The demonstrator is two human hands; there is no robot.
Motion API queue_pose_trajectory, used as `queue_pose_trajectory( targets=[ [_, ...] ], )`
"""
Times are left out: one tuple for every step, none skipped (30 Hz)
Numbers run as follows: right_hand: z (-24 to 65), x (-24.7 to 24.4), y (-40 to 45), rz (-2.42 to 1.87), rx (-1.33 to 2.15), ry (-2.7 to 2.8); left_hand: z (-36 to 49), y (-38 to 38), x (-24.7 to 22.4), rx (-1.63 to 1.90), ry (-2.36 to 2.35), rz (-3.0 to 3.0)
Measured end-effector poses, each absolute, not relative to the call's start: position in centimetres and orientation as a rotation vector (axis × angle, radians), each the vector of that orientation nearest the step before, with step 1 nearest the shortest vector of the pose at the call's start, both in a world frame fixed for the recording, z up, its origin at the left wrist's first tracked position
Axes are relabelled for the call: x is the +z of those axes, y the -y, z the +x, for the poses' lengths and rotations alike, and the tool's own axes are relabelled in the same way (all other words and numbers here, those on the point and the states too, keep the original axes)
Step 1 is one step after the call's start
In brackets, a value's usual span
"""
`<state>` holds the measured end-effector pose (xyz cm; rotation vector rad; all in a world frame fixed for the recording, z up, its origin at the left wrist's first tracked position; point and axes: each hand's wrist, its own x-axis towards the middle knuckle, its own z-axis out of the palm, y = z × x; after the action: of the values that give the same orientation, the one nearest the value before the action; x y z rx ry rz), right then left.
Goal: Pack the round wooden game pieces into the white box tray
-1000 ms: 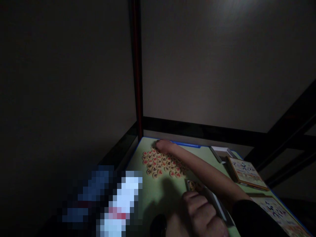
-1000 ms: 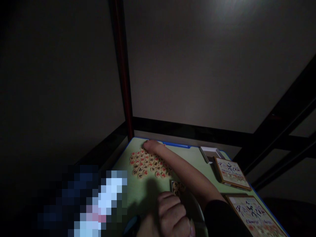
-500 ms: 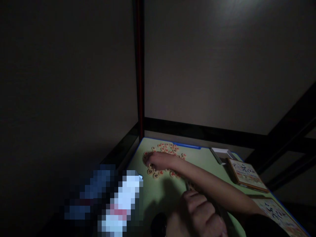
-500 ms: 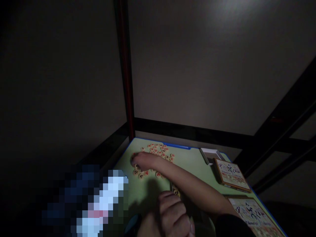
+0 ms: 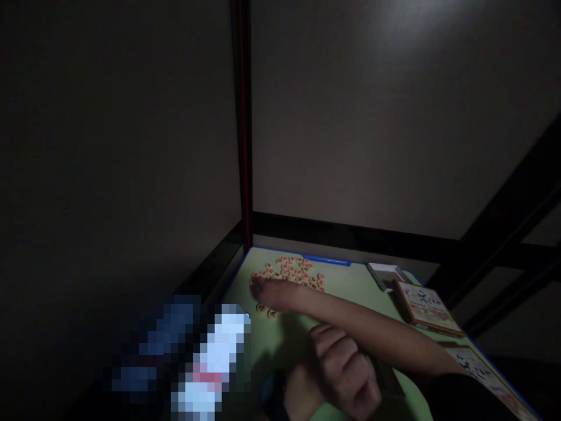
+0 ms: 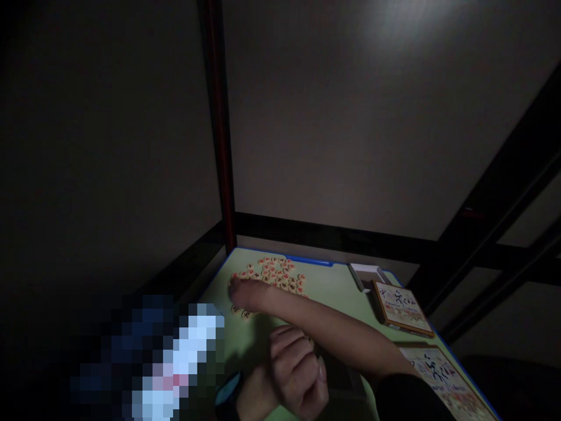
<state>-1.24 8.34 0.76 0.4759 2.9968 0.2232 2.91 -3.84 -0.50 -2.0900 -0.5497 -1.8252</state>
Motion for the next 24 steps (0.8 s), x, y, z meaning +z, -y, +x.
queue_pose_trajectory(
  targets=[
    [-1.1, 0.9, -8.1, 0.490, 0.240, -2.986, 2.9, 3.7, -0.6, -1.800, 0.566, -2.098],
    [-1.0, 1.1, -7.8, 0.485, 0.294, -2.963, 2.8, 3.5, -0.7, -1.775, 0.579, -2.105],
    [-0.9, 1.4, -7.5, 0.498, 0.327, -2.953, 2.7, 3.5, -0.8, -1.759, 0.591, -2.106],
    [-0.9, 1.6, -7.3, 0.498, 0.360, -2.949, 2.6, 3.4, -0.8, -1.751, 0.603, -2.105],
    [-0.8, 1.7, -7.2, 0.490, 0.383, -2.949, 2.5, 3.4, -0.7, -1.752, 0.615, -2.098],
    [-0.8, 1.8, -7.1, 0.480, 0.396, -2.951, 2.4, 3.5, -0.7, -1.754, 0.622, -2.093],
    [-0.8, 1.9, -7.0, 0.477, 0.405, -2.953, 2.3, 3.5, -0.5, -1.755, 0.624, -2.088],
    [-0.8, 1.8, -7.0, 0.481, 0.411, -2.950, 2.2, 3.6, -0.4, -1.752, 0.622, -2.087],
    [-0.8, 1.8, -7.1, 0.487, 0.411, -2.945, 2.1, 3.6, -0.3, -1.744, 0.619, -2.092],
    [-0.8, 1.7, -7.1, 0.489, 0.403, -2.941, 2.1, 3.6, -0.2, -1.740, 0.614, -2.097],
    [-0.8, 1.6, -7.2, 0.484, 0.386, -2.940, 2.0, 3.6, -0.2, -1.740, 0.612, -2.100],
    [-0.8, 1.6, -7.3, 0.478, 0.361, -2.945, 2.0, 3.6, -0.2, -1.743, 0.615, -2.100],
    [-0.7, 1.6, -7.4, 0.468, 0.331, -2.954, 1.9, 3.6, -0.2, -1.749, 0.619, -2.098],
    [-0.7, 1.7, -7.4, 0.455, 0.300, -2.970, 1.9, 3.6, -0.2, -1.756, 0.623, -2.094],
    [-0.5, 1.8, -7.5, 0.445, 0.268, -2.993, 1.8, 3.6, -0.2, -1.766, 0.626, -2.088],
    [-0.3, 2.1, -7.5, 0.440, 0.230, -3.017, 1.8, 3.6, -0.2, -1.778, 0.630, -2.083],
    [0.1, 2.4, -7.6, 0.461, 0.184, -3.043, 1.7, 3.5, -0.1, -1.791, 0.634, -2.074],
    [0.6, 2.7, -7.6, 0.508, 0.125, -3.074, 1.6, 3.5, -0.1, -1.806, 0.650, -2.061],
    [1.3, 3.1, -7.7, 0.580, 0.058, -3.111, 1.4, 3.3, 0.0, -1.822, 0.685, -2.051],
    [2.3, 3.5, -7.8, 0.677, -0.016, -3.153, 1.2, 3.2, 0.1, -1.844, 0.748, -2.043],
    [3.4, 3.8, -7.8, 0.774, -0.091, -3.203, 1.0, 2.9, 0.2, -1.882, 0.843, -2.035],
    [4.7, 4.0, -7.8, 0.860, -0.155, -3.257, 0.7, 2.5, 0.3, -1.941, 0.973, -2.027],
    [6.1, 4.2, -7.8, 0.930, -0.214, -3.320, 0.4, 2.1, 0.4, -2.026, 1.139, -2.012],
    [7.6, 4.4, -7.6, 0.973, -0.268, -3.370, 0.1, 1.5, 0.4, -2.140, 1.323, -1.977]
  ],
)
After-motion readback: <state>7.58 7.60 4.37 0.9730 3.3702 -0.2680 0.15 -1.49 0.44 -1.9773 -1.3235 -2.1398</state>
